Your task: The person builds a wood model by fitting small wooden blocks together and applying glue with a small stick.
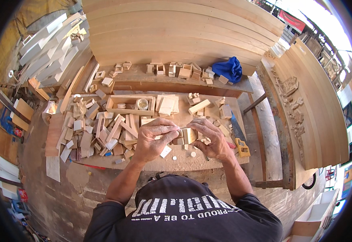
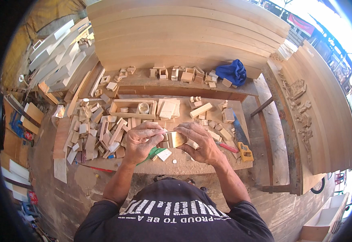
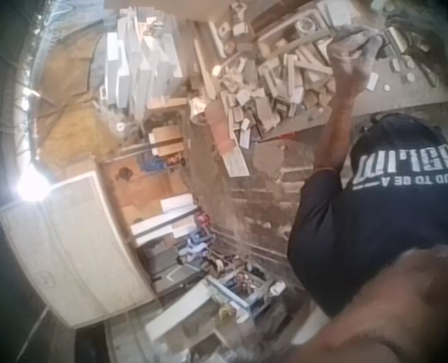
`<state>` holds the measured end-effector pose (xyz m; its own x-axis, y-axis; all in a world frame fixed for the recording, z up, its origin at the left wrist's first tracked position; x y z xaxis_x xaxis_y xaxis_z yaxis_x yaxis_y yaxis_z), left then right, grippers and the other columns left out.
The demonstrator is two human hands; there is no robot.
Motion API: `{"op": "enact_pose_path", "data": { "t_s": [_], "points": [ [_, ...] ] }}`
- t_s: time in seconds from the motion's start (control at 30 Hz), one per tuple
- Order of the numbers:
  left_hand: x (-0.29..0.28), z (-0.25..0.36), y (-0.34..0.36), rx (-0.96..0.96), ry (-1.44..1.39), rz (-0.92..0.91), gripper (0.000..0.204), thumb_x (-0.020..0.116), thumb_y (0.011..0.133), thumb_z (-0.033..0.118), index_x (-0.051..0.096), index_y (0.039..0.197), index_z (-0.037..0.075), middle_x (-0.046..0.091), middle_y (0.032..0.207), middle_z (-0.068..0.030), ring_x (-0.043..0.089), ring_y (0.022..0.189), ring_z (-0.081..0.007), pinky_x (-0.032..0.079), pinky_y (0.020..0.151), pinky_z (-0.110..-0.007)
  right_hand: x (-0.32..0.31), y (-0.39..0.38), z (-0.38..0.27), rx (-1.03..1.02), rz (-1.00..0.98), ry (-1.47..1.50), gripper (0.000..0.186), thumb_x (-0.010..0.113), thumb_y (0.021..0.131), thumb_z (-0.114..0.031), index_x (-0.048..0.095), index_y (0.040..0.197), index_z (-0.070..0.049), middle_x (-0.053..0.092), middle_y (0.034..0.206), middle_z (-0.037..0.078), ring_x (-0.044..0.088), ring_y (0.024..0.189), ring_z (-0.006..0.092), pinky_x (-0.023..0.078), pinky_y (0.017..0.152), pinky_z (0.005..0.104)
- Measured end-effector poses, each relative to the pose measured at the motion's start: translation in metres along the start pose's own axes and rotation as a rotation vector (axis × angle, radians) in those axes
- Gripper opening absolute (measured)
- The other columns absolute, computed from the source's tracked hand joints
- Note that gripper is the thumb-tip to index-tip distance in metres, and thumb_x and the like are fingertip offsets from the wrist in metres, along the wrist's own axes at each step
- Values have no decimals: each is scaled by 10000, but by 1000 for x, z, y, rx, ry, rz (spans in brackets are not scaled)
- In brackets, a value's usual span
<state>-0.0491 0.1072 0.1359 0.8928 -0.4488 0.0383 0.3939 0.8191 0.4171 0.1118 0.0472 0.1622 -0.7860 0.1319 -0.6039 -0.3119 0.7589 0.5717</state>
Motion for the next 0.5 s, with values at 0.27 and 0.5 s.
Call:
{"op": "enact_pose_path", "data": {
  "t_s": [0.27,0.5],
  "points": [
    [1,3,1,9,42,-18,118,757,882,-1,794,994,-1,738,996,-76,686,927,-138,548,821,-262,0,-2,-1,0,8,16,570,830,779,-197,634,1276,2,659,1205,179,647,1103,353,531,929,431],
    [0,7,0,32,42,-84,305,815,839,65,752,1133,14,734,1096,-97,691,1008,-184,546,890,-317,0,-5,2,25,14,43,577,840,779,-192,634,1280,5,660,1212,184,646,1111,352,527,940,427]
  ]
}}
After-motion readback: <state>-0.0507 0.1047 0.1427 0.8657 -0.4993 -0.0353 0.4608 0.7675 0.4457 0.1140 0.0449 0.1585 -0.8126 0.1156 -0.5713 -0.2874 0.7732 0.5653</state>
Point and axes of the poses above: each hand's wrist, its own y-axis towards the middle knuckle, its own x-axis out of the palm, z = x × y, the point moved 10 cm from there along y, towards the middle knuckle
